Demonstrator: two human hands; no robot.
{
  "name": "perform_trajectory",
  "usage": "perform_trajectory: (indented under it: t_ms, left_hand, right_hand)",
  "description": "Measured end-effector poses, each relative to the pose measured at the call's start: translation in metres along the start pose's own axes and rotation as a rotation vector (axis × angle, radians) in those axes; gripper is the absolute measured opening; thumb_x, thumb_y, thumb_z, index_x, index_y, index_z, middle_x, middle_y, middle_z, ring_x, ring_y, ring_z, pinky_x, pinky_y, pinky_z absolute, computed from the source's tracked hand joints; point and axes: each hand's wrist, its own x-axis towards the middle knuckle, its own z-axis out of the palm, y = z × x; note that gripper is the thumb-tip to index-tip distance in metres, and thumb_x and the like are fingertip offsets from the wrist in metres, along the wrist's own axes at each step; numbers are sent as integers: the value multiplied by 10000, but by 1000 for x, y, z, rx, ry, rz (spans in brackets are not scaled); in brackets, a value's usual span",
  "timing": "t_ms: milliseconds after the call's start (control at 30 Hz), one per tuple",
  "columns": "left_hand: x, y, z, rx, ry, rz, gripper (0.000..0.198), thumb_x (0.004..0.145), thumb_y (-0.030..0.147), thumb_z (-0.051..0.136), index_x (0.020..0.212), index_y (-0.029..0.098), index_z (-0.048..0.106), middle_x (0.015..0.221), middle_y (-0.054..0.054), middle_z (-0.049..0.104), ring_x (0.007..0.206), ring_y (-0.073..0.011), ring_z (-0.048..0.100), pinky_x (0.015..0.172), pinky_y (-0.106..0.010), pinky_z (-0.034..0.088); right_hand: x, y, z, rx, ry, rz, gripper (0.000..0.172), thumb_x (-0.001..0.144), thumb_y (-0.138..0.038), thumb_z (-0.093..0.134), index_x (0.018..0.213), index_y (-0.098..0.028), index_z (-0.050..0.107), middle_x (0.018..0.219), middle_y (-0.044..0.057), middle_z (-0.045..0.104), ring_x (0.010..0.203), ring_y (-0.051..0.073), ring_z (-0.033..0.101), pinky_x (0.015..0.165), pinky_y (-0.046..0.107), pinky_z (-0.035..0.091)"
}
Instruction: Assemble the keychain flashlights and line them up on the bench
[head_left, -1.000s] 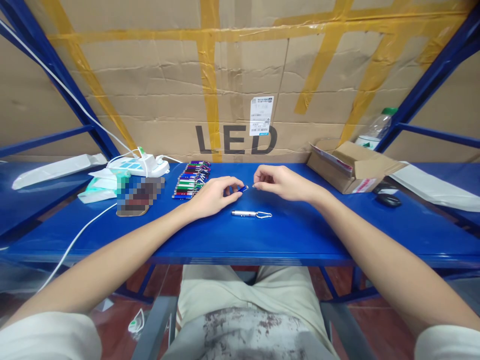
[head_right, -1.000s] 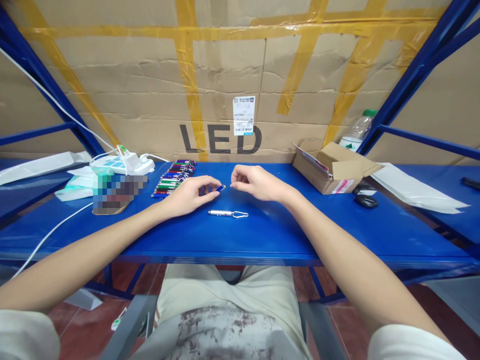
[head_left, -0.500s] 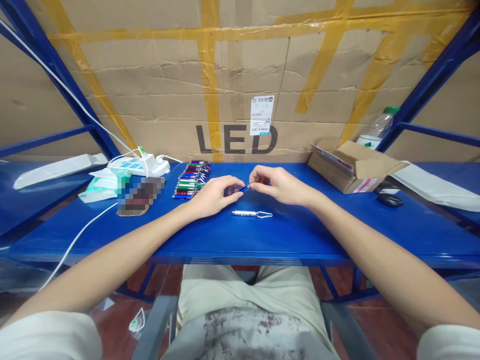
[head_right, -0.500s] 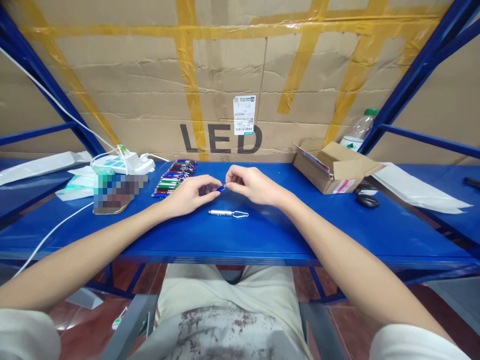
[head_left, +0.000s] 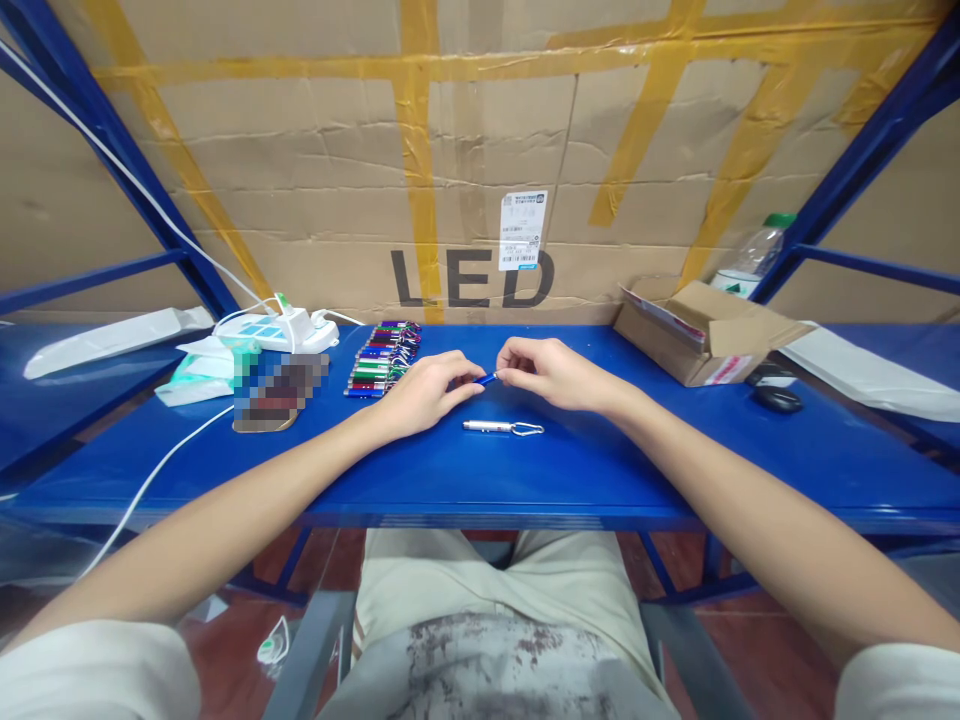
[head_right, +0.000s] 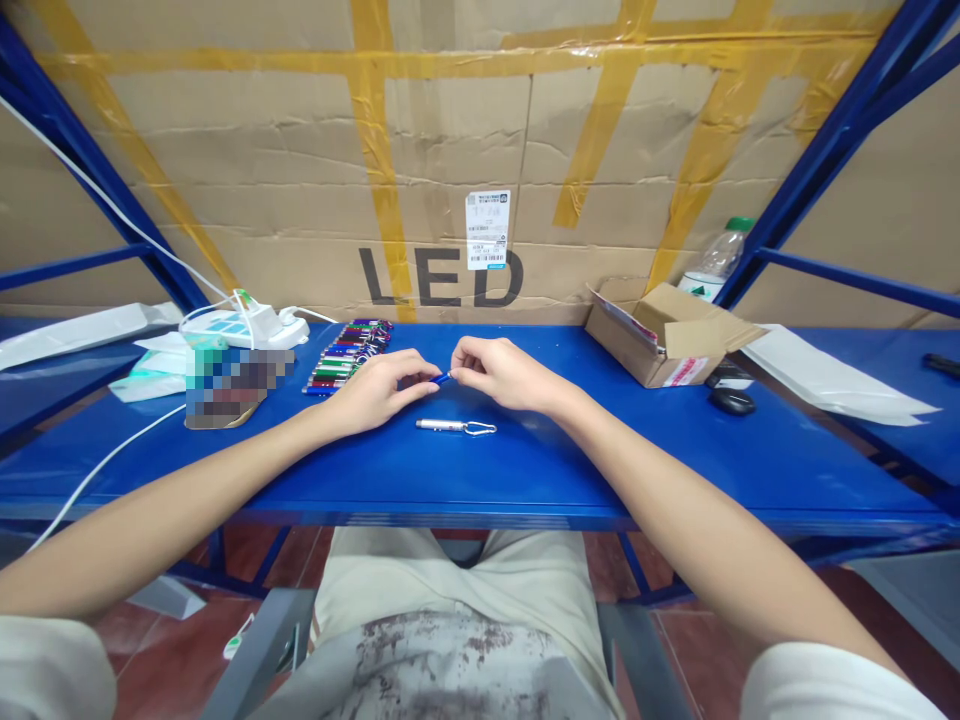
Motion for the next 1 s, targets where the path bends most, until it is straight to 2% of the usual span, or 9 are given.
perform_trajectory:
  t_ms: [233, 467, 700, 1000]
  left_hand:
    - [-3, 0, 3, 143, 2, 78, 290, 1132, 363, 541, 1261, 183, 728, 1190, -121, 762, 1097, -271, 734, 981, -404, 583]
    - [-5, -1, 3, 319, -18, 128, 322, 1151, 367, 492, 1271, 165, 711, 1147, -127, 751, 1031, -269, 735, 912, -391, 585]
    - [-4, 0, 0, 450, 4, 171, 399, 1181, 356, 387, 1274, 149, 715, 1130, -137, 741, 958, -251, 720, 848, -373, 570]
    - [-3, -6, 0, 203, 36, 115, 342, 1160, 339, 456, 1306, 189, 726, 1117, -114, 735, 1039, -251, 721, 925, -368, 579]
  right_hand:
    - [2, 2, 6, 48, 23, 53, 223, 950, -412, 656, 910, -195, 681, 824, 29, 730, 729, 178, 606, 712, 310, 453]
    - [6, 5, 10, 225, 4, 169, 224, 897, -408, 714, 866, -188, 681, 827, 56, 789, 755, 193, 680, 742, 322, 503]
    - [6, 5, 13, 227, 17, 157, 221, 930, -405, 689, 864, -197, 657, 828, 53, 784, 755, 192, 680, 731, 315, 493]
    - [4, 8, 13, -12, 70, -37, 138, 1000, -321, 590, 989, -210, 671, 872, 24, 729, 772, 184, 618, 752, 315, 441]
